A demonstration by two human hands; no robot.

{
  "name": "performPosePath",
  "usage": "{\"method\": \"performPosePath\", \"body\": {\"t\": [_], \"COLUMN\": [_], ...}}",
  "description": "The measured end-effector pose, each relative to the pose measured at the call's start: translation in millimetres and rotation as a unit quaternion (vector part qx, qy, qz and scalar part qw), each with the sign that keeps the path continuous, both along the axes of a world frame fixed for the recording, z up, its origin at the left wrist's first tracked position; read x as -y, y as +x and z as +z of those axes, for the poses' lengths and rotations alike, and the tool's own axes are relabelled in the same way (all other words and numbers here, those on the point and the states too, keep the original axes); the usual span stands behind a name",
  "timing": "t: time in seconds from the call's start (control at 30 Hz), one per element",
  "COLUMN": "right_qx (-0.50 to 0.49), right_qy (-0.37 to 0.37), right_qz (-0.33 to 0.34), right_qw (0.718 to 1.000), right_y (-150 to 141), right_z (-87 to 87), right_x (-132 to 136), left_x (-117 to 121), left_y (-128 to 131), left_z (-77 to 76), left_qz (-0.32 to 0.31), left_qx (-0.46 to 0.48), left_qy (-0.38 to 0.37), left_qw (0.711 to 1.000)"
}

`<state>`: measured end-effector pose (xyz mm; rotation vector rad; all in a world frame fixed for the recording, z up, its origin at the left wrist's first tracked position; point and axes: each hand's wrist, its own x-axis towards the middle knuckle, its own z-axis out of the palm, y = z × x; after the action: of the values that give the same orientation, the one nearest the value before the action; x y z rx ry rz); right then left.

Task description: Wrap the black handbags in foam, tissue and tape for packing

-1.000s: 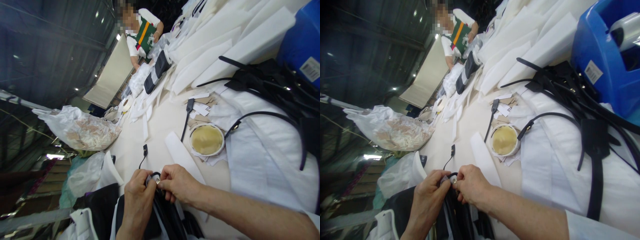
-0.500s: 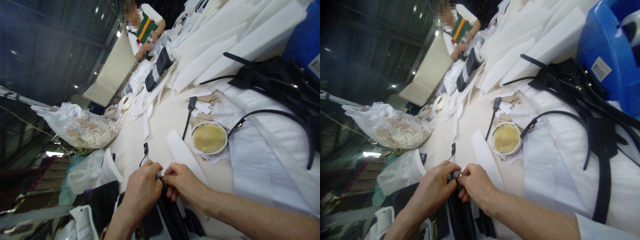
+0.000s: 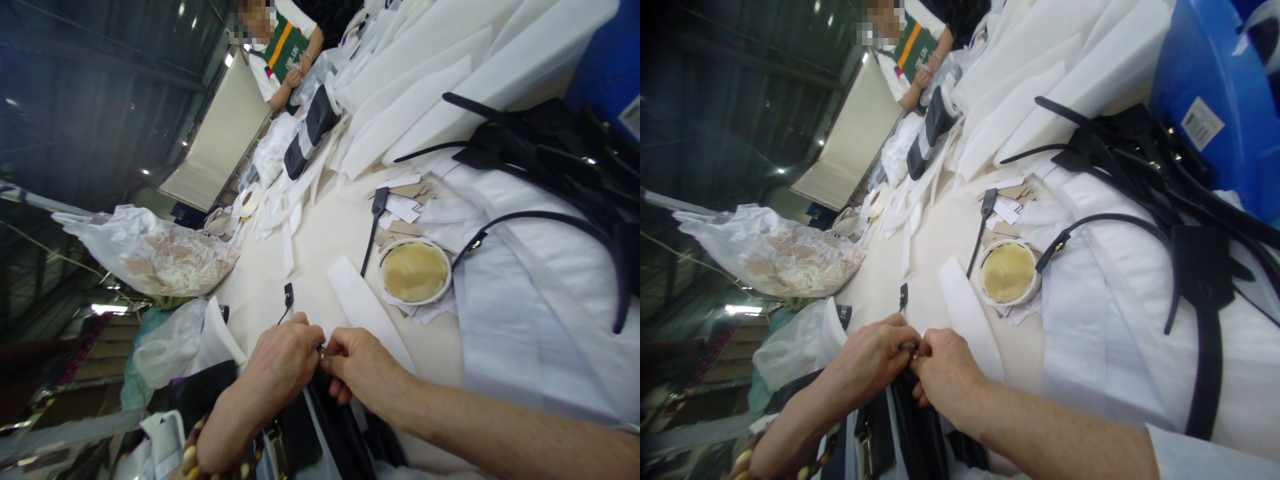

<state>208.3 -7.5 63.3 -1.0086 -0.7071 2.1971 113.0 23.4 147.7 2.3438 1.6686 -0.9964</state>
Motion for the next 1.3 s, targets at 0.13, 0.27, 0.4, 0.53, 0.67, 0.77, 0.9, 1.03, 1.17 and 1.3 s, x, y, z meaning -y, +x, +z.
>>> {"method": "performPosePath", "body": {"t": [0.13,0.27,0.4,0.53,0.67,0.77,0.9,1.03,1.17,1.3], "right_qx": [-0.004,-0.004,0.006,0.029,0.109,0.213,0.273,0.268,0.224,0.181], "right_qy": [-0.012,-0.015,0.002,0.044,0.194,0.344,0.397,0.356,0.398,0.420], "right_qz": [-0.011,-0.015,-0.019,-0.035,-0.027,0.023,0.047,0.029,0.025,0.023], "right_qw": [1.000,1.000,1.000,0.998,0.975,0.914,0.875,0.895,0.889,0.889], "right_y": [0.3,-0.9,-4.9,-8.3,-6.5,-7.1,-13.3,-15.1,-10.8,-8.8], "right_z": [1.1,1.3,0.1,-1.8,0.0,3.5,6.2,5.3,-0.6,-10.7], "right_x": [-0.6,-2.3,-6.8,-8.7,-5.3,-1.1,-1.4,-5.7,-2.2,-4.2], "left_x": [-12.3,-17.3,-13.5,-10.0,-8.6,-7.9,-7.4,-7.4,-8.5,-9.4], "left_y": [5.8,2.4,-8.3,-15.2,-14.8,-12.2,-11.7,-13.9,-14.6,-13.9], "left_z": [0.5,-0.8,1.0,3.9,6.0,7.6,9.3,9.5,8.4,7.4], "left_qz": [-0.042,0.015,0.072,0.079,0.091,0.096,0.096,0.097,0.097,0.095], "left_qx": [-0.053,-0.022,0.053,0.084,0.094,0.089,0.084,0.085,0.074,0.067], "left_qy": [-0.006,0.004,0.040,0.049,0.049,0.049,0.060,0.067,0.077,0.084], "left_qw": [0.998,1.000,0.995,0.992,0.990,0.990,0.990,0.989,0.990,0.990]}}
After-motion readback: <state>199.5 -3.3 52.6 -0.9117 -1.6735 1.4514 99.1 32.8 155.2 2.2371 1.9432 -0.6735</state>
